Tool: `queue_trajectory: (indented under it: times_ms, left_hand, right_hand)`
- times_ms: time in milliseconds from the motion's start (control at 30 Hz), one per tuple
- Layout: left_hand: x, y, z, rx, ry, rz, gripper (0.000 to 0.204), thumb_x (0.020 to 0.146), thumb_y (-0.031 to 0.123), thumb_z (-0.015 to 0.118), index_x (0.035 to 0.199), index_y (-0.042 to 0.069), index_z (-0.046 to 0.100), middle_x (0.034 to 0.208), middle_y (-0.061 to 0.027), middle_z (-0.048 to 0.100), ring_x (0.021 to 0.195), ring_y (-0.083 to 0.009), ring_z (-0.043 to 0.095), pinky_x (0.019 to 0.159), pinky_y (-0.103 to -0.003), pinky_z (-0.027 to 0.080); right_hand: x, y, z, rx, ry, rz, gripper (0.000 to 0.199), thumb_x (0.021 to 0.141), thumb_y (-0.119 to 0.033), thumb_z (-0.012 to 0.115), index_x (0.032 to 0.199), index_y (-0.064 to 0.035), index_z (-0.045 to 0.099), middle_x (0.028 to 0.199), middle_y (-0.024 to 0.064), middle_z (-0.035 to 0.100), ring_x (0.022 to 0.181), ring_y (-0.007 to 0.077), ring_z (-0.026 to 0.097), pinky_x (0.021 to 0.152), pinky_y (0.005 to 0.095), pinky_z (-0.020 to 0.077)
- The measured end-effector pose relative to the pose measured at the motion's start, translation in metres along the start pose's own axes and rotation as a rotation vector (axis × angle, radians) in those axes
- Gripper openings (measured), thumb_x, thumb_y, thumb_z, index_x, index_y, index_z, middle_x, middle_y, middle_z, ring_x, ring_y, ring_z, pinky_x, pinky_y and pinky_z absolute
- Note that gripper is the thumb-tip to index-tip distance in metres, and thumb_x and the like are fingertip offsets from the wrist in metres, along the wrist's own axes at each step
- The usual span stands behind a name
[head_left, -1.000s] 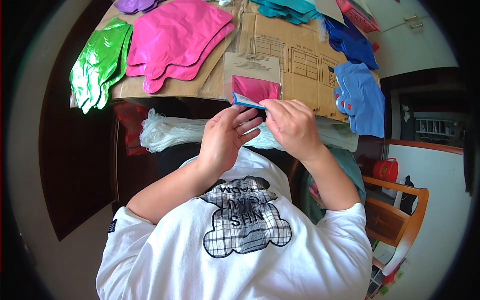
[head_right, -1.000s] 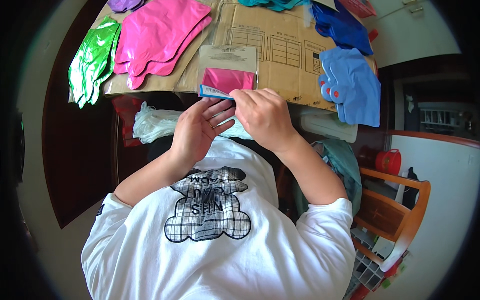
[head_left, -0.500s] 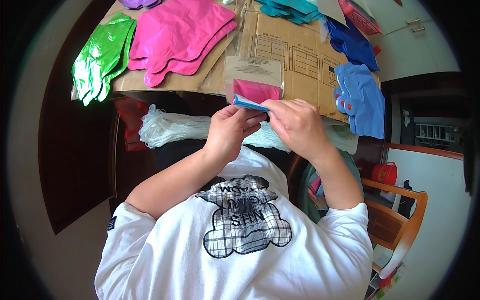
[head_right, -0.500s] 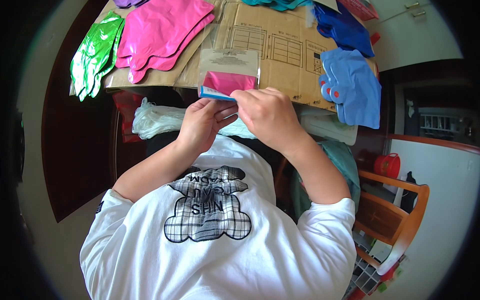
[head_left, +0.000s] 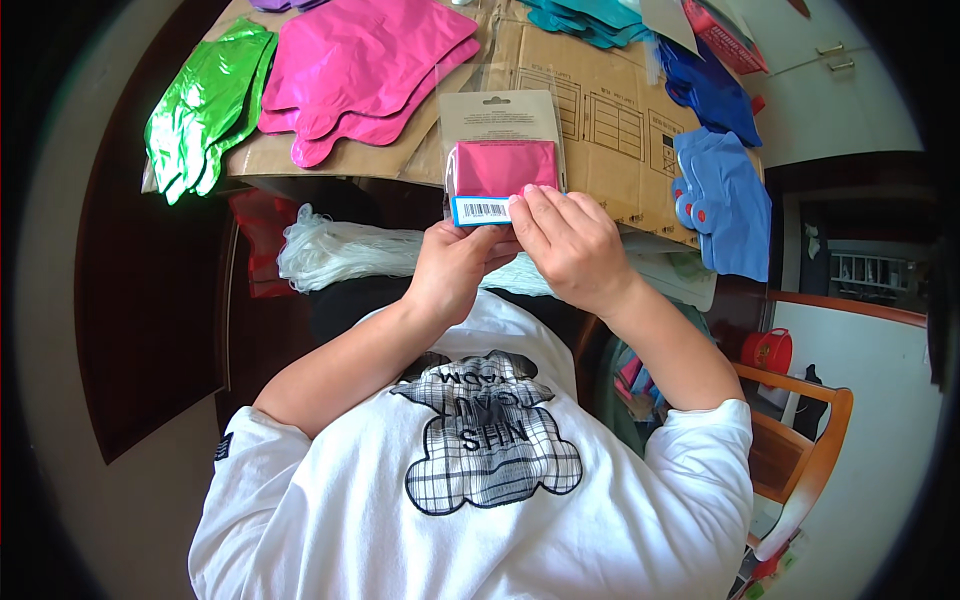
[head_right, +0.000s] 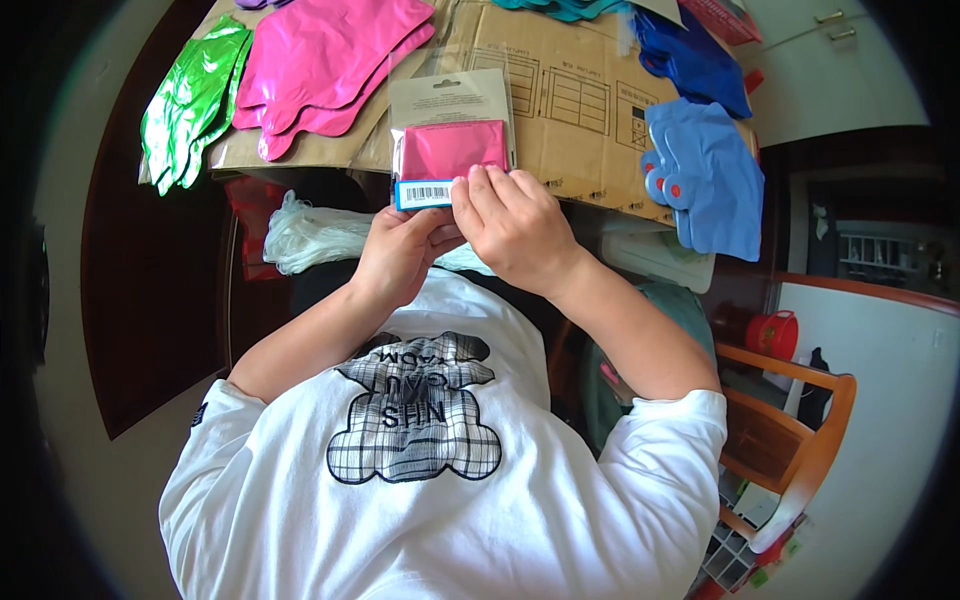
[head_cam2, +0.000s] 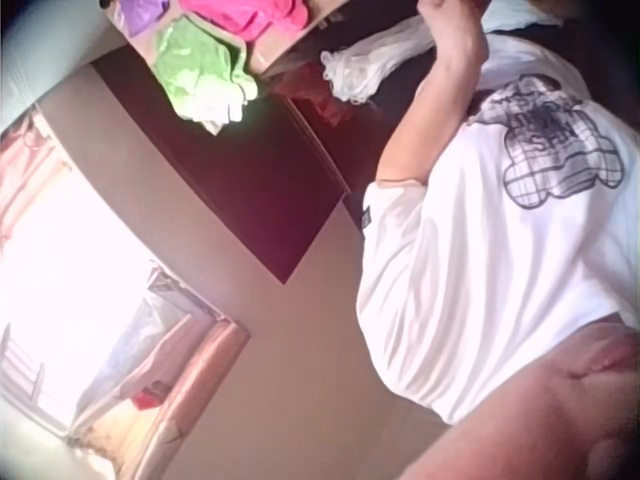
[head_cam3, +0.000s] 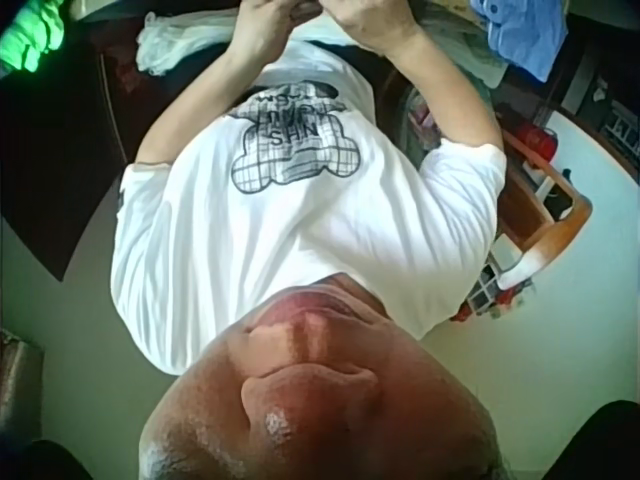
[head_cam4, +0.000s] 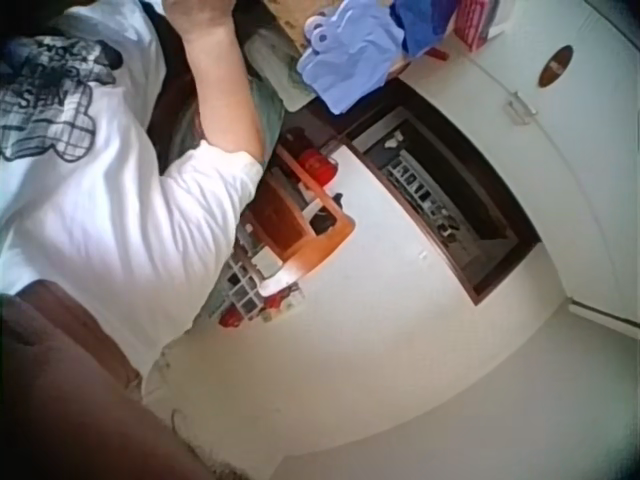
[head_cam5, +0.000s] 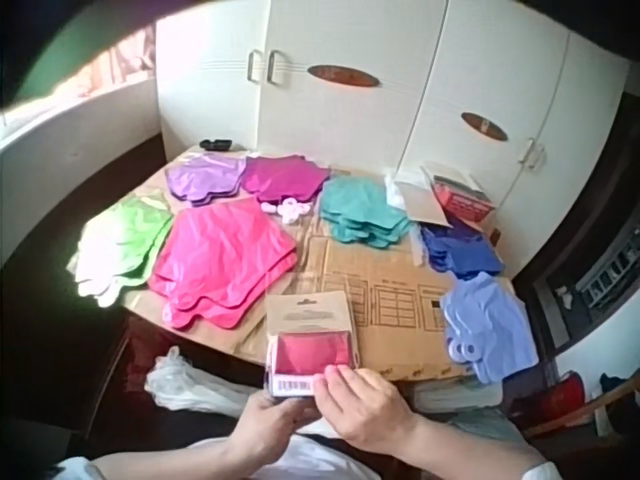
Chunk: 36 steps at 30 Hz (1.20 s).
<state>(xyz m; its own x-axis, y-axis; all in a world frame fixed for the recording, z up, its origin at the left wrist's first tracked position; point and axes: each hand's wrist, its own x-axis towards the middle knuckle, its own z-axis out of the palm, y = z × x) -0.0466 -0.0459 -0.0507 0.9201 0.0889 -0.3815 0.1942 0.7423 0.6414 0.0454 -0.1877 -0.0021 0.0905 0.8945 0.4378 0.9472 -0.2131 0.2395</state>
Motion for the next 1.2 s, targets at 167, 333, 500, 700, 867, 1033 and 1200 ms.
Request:
queue_trajectory:
  times_ms: [167,333,500,700,867,1033,1200]
  left_hand:
    - [-0.002,-0.005,-0.010,-0.093,-0.026,0.073,0.023,0.094,0.005,0.052,0.115,-0.001,0.059,0.111,-0.0108,0.065,0.104,-0.0202,0.064,0.095,-0.035,0.051]
    - [-0.002,-0.004,-0.012,-0.166,-0.105,0.136,0.021,0.097,0.007,0.051,0.115,-0.001,0.059,0.112,-0.0107,0.065,0.104,-0.0195,0.063,0.096,-0.034,0.050]
    - [-0.001,-0.001,-0.011,-0.155,-0.065,0.129,0.020,0.097,0.007,0.051,0.113,-0.002,0.060,0.112,-0.0115,0.064,0.103,-0.0191,0.063,0.096,-0.033,0.050]
    - [-0.001,-0.002,-0.013,-0.154,-0.072,0.133,0.019,0.094,0.001,0.050,0.110,-0.002,0.060,0.110,-0.0108,0.064,0.102,-0.0185,0.063,0.097,-0.033,0.050]
    - [-0.001,-0.001,-0.010,-0.179,-0.049,0.129,0.015,0.094,0.001,0.050,0.105,0.001,0.060,0.097,-0.0057,0.064,0.088,-0.0139,0.060,0.085,-0.031,0.048]
    - [-0.002,0.005,-0.004,-0.195,0.011,0.117,0.013,0.094,0.003,0.051,0.102,0.001,0.061,0.094,-0.0047,0.065,0.082,-0.0125,0.059,0.077,-0.029,0.047]
    - [-0.002,0.010,-0.003,-0.163,0.010,0.105,0.015,0.093,0.002,0.050,0.103,0.000,0.061,0.101,-0.0086,0.067,0.091,-0.0176,0.065,0.087,-0.032,0.050]
  right_hand:
    - [0.001,0.003,0.002,0.021,-0.030,-0.023,0.030,0.077,-0.015,0.058,0.099,0.0042,0.063,0.086,0.0102,0.058,0.081,0.0217,0.056,0.072,0.0325,0.0486]
    - [0.004,0.003,0.006,-0.006,-0.026,-0.027,0.030,0.076,-0.016,0.058,0.099,0.0039,0.064,0.083,0.0086,0.057,0.079,0.0206,0.055,0.071,0.0323,0.0481]
    - [0.008,0.007,0.005,-0.012,-0.079,-0.063,0.033,0.078,-0.016,0.058,0.105,0.0010,0.065,0.080,0.0057,0.057,0.076,0.0192,0.054,0.066,0.0301,0.0455]
    - [0.013,0.011,0.000,0.016,-0.119,-0.123,0.035,0.078,-0.018,0.058,0.110,-0.0045,0.067,0.078,0.0018,0.057,0.073,0.0175,0.054,0.061,0.0286,0.0421]
    - [0.021,0.006,0.000,-0.068,-0.172,-0.133,0.036,0.077,-0.019,0.060,0.110,-0.0049,0.067,0.077,0.0009,0.056,0.071,0.0175,0.054,0.060,0.0292,0.0423]
    - [0.024,0.002,0.008,-0.112,-0.153,-0.087,0.036,0.077,-0.019,0.061,0.110,-0.0042,0.067,0.077,0.0023,0.055,0.071,0.0183,0.053,0.059,0.0285,0.0422]
    - [0.021,0.004,0.008,-0.082,-0.112,-0.067,0.035,0.078,-0.018,0.060,0.109,-0.0038,0.067,0.078,0.0033,0.055,0.072,0.0186,0.053,0.059,0.0284,0.0418]
